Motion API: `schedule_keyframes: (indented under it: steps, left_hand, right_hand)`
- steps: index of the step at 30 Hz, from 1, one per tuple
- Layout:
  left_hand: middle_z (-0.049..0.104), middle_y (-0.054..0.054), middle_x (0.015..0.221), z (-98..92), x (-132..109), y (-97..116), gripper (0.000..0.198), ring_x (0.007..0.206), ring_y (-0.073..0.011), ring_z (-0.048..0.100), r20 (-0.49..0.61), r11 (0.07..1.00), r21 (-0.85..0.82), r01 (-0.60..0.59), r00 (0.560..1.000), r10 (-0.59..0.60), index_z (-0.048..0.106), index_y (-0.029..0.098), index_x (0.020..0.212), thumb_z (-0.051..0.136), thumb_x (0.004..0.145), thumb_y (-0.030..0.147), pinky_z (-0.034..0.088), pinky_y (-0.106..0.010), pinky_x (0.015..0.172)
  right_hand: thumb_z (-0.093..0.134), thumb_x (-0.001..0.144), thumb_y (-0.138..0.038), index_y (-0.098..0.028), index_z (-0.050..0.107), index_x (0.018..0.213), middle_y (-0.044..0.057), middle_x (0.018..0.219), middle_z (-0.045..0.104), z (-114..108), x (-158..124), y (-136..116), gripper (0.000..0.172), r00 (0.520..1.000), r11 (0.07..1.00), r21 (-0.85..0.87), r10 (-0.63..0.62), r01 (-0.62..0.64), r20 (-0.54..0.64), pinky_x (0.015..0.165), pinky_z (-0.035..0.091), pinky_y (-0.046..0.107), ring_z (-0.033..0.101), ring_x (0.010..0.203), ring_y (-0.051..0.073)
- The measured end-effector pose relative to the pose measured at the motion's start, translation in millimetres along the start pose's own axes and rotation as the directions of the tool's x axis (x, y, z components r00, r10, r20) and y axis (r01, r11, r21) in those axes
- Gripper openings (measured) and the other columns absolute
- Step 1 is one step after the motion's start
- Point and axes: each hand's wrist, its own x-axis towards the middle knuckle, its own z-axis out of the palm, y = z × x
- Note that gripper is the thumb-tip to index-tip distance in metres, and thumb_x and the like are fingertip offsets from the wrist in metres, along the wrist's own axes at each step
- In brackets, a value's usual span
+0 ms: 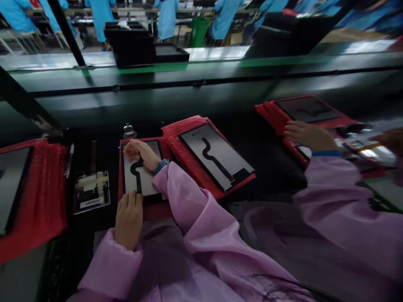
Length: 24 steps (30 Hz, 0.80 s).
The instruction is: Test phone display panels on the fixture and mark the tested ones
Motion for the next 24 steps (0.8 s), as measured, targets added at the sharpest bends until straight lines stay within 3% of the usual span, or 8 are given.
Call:
schedule_keyframes:
  steps: [3, 5, 11, 17, 20, 24]
  left_hand:
    - [0.067, -0.013, 0.105, 7.8, -9, 2, 0.025, 0.097, -0.0278, 0.058, -0.142, 0.985, -0.166, 0.037, 0.988, -0.061, 0.066, 0.014, 0.103, 0.043, 0.097, 0.005, 0.049, -0.04, 0.088]
    - [0.068, -0.013, 0.106, 12.2, -14, 4, 0.029, 0.1, -0.0262, 0.06, -0.234, 0.97, -0.239, 0.042, 0.967, -0.099, 0.065, 0.016, 0.109, 0.04, 0.099, 0.007, 0.049, -0.038, 0.091]
    - [0.068, -0.016, 0.109, 17.1, -19, 11, 0.032, 0.101, -0.0283, 0.062, -0.273, 0.972, -0.226, 0.068, 0.953, -0.13, 0.064, 0.017, 0.121, 0.041, 0.098, 0.012, 0.051, -0.041, 0.091]
    - [0.066, -0.014, 0.117, 15.0, -20, 12, 0.027, 0.107, -0.0228, 0.063, -0.302, 0.933, -0.35, 0.083, 0.933, -0.196, 0.06, 0.017, 0.118, 0.044, 0.099, 0.007, 0.052, -0.037, 0.094]
    - [0.063, -0.012, 0.118, 9.9, -18, 5, 0.018, 0.112, -0.0222, 0.062, -0.198, 0.809, -0.577, 0.113, 0.942, -0.272, 0.057, 0.018, 0.117, 0.051, 0.1, 0.015, 0.053, -0.037, 0.096]
    - [0.061, -0.009, 0.117, 7.3, -15, -5, 0.03, 0.091, -0.0151, 0.063, -0.002, 0.5, -0.837, 0.224, 0.911, -0.412, 0.051, 0.022, 0.131, 0.055, 0.103, 0.03, 0.057, -0.031, 0.085]
  right_hand:
    - [0.048, 0.093, -0.034, -0.02, 0.053, 0.085, -0.001, 0.086, 0.065, -7, -3, 2, 0.017, 0.983, 0.966, -0.254, 0.007, -0.055, -0.183, 0.08, 0.039, 0.026, 0.062, 0.088, 0.01]
    - [0.058, 0.085, -0.024, -0.021, 0.052, 0.085, 0.001, 0.089, 0.065, -12, -8, 5, 0.007, 0.973, 0.952, -0.294, 0.022, -0.091, -0.229, 0.088, 0.042, 0.03, 0.06, 0.091, 0.015]
    - [0.072, 0.075, -0.013, -0.019, 0.059, 0.108, -0.001, 0.082, 0.067, -19, -22, 9, 0.036, 0.996, 0.901, -0.431, 0.017, -0.053, -0.087, 0.089, 0.049, 0.037, 0.065, 0.084, 0.02]
    - [0.071, 0.065, -0.002, -0.02, 0.066, 0.103, -0.001, 0.085, 0.07, -27, -24, 15, 0.042, 1.0, 0.899, -0.437, -0.016, 0.013, -0.003, 0.094, 0.053, 0.042, 0.068, 0.087, 0.022]
    - [0.066, 0.066, 0.0, -0.022, 0.068, 0.098, -0.001, 0.087, 0.07, -32, -23, 14, 0.039, 0.995, 0.929, -0.37, -0.059, 0.027, -0.076, 0.089, 0.056, 0.04, 0.068, 0.085, 0.021]
    - [0.07, 0.072, -0.005, -0.026, 0.066, 0.096, 0.0, 0.089, 0.07, -35, -26, 2, 0.032, 0.977, 0.981, -0.154, -0.143, 0.119, -0.156, 0.085, 0.055, 0.035, 0.066, 0.084, 0.018]
